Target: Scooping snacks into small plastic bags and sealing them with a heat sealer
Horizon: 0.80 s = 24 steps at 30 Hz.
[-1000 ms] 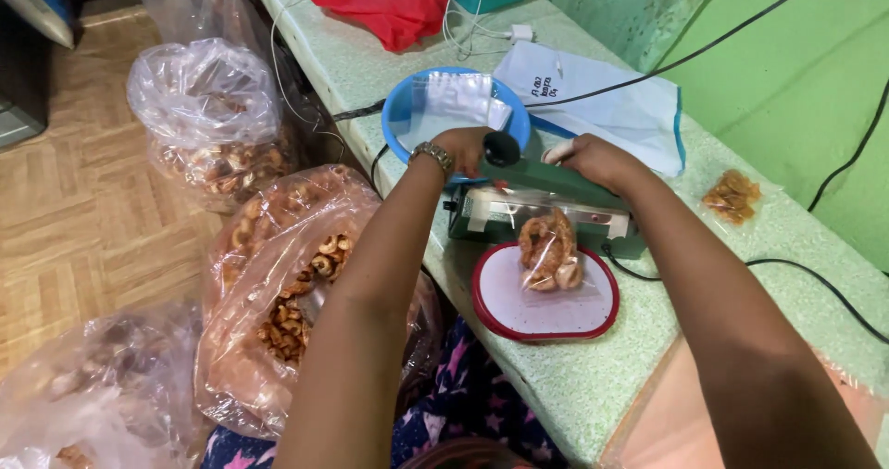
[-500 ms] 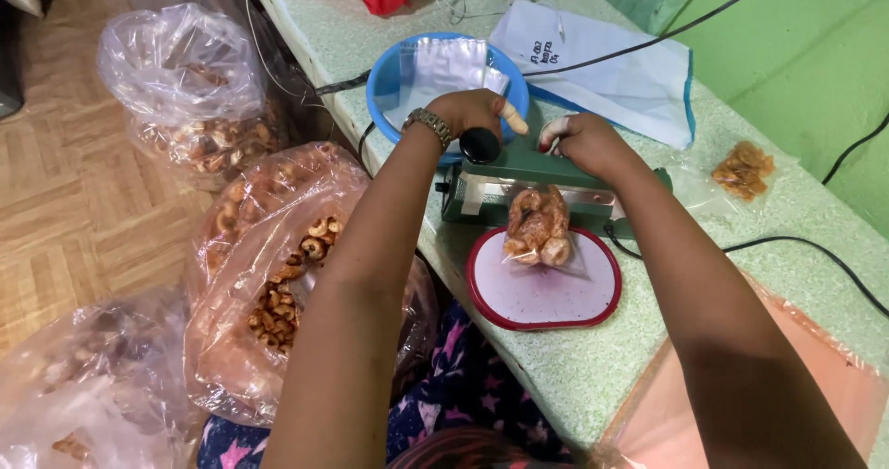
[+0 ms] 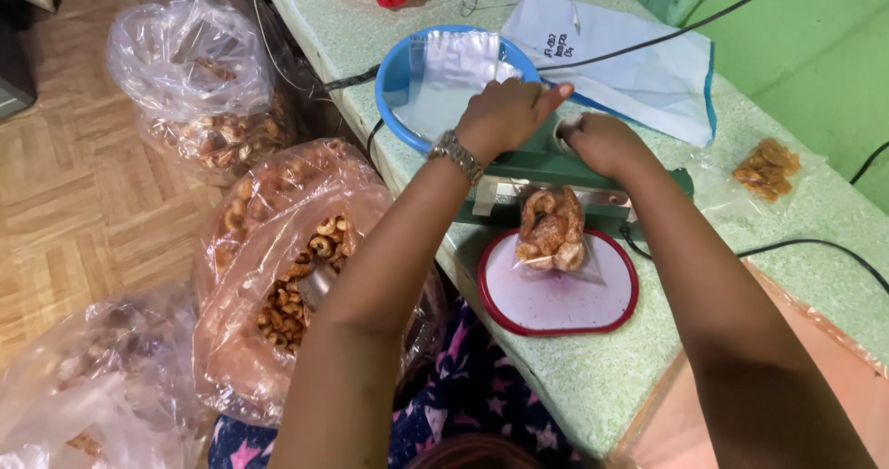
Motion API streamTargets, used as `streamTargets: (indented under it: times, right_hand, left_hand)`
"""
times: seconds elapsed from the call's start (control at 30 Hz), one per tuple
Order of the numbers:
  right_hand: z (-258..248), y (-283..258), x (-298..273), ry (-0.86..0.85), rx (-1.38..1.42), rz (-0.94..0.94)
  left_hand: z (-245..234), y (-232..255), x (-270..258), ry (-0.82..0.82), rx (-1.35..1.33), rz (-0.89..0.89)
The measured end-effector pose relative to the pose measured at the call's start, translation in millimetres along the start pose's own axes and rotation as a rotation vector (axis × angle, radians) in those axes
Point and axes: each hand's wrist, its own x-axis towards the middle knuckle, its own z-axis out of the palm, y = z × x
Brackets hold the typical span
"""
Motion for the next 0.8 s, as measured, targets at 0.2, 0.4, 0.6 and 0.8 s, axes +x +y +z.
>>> streamTargets:
  times: [0.2, 0.4, 0.6, 0.8]
  right_hand:
    - [-1, -7, 1, -0.085, -0.003, 0.042]
    - [-9, -24, -15, -0.071, 0.003, 0.034]
    - [-8, -24, -12, -0.071, -0.021, 0.009]
    - [-13, -32, -18, -0.083, -0.023, -0.002]
  left_hand:
    - [-6, 5, -7, -0.027, -0.020, -0.045]
    - [-13, 13, -18, -0.033, -0.186, -0.041]
    - [-10, 9, -15, -0.036, -0.272, -0.036]
    - [-15, 9, -18, -0.058, -0.347, -0.036]
